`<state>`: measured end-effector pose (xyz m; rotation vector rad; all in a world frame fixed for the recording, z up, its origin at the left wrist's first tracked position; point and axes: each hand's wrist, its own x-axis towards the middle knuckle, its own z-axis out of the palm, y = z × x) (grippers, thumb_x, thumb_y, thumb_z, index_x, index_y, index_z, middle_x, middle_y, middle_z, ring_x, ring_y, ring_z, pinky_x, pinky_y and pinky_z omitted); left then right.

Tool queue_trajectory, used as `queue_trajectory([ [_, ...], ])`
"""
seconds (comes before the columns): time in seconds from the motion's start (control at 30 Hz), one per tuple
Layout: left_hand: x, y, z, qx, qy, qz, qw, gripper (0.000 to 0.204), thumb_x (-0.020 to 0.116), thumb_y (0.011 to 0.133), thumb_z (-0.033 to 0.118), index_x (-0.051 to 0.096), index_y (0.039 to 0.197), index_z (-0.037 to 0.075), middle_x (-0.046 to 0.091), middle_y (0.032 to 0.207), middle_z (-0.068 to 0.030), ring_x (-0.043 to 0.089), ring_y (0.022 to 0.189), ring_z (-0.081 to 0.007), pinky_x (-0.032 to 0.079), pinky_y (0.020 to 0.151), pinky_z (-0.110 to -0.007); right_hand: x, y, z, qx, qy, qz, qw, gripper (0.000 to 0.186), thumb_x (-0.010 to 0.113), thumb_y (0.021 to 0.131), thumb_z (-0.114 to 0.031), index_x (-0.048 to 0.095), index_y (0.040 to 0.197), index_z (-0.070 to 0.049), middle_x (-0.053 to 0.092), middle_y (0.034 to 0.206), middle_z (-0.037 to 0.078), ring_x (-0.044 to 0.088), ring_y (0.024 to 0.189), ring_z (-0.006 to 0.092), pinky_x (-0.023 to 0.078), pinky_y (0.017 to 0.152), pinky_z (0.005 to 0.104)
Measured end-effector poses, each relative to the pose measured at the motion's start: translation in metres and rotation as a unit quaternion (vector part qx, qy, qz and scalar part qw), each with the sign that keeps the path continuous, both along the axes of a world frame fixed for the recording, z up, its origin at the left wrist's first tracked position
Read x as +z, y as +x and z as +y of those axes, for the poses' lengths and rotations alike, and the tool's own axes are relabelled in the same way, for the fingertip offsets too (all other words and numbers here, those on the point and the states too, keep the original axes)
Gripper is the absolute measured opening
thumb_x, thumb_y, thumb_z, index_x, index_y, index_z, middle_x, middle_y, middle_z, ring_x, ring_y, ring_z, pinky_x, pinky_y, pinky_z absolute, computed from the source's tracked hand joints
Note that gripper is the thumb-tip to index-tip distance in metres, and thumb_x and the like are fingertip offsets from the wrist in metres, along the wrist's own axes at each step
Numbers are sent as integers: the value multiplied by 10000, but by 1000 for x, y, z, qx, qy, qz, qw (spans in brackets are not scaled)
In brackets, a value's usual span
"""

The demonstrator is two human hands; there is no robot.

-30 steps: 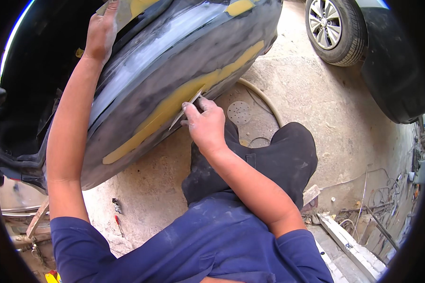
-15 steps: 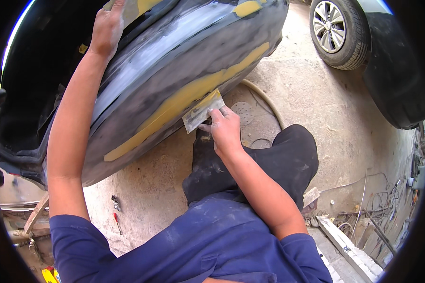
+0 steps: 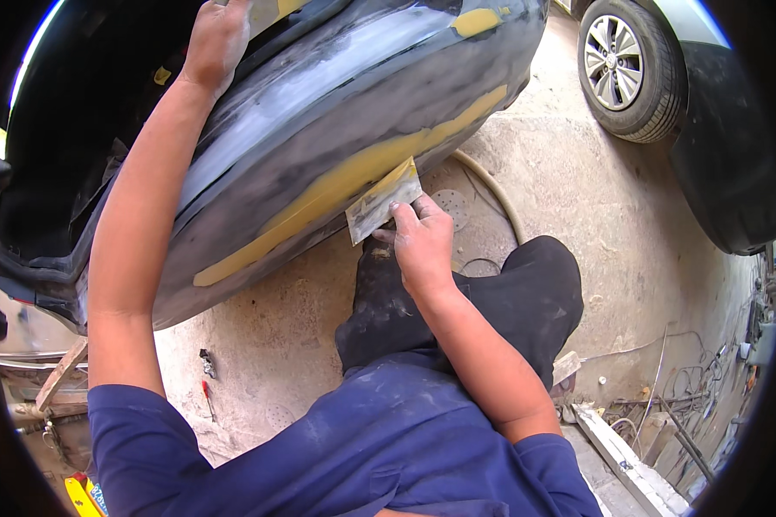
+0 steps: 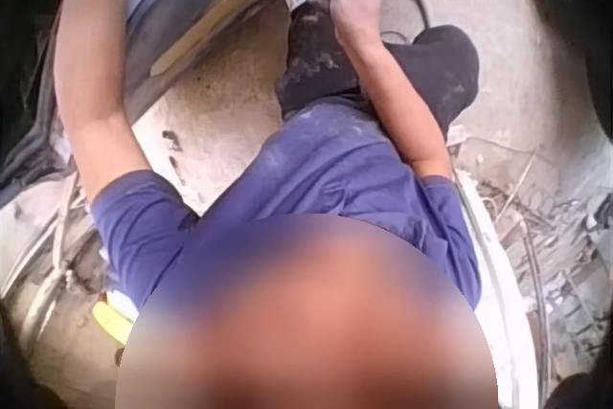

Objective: The person applies yellow body filler to the rear bumper of a black car using a spreader and a sanding block. They repeatedly spread and smooth the filler across the bumper surface. The person then walks to a yellow car and picks up a power tool near the open hood.

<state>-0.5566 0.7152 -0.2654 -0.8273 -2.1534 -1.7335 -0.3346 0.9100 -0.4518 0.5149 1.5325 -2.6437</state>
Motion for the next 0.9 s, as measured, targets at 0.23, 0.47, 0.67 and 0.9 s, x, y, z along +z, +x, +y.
queue_trajectory([
  [0.23,2,2,0,13,-7,-14,1000,508,546,1151,449,742,1283,-1,766,1128,-38,687,1010,-128,538,912,-309,-1,-5,-19,1,156,89,984,285,656,1027,-124,729,1248,40,740,1104,134,741,966,186,621,827,340],
  [0.47,1,2,-2,40,-14,-11,999,518,554,1147,454,747,1267,-11,766,1125,-42,681,1006,-128,536,919,-312,-4,26,-8,58,251,198,946,209,611,1055,-54,708,1183,80,662,1118,82,707,882,137,616,762,303],
  [0.67,6,7,-3,25,1,-6,1000,519,548,1150,442,716,1331,-14,759,1228,-68,694,1089,-146,540,977,-332,-14,11,44,-27,21,28,999,250,573,1022,-42,731,1188,58,757,1079,85,713,885,122,601,804,291],
  [0.9,8,5,-11,94,-35,-32,994,643,541,1121,545,635,1425,-14,696,1309,-114,646,1206,-220,496,1077,-357,-46,1,66,-44,-149,-18,988,310,558,1019,-103,678,1260,52,714,1170,113,725,1025,214,605,952,392],
])
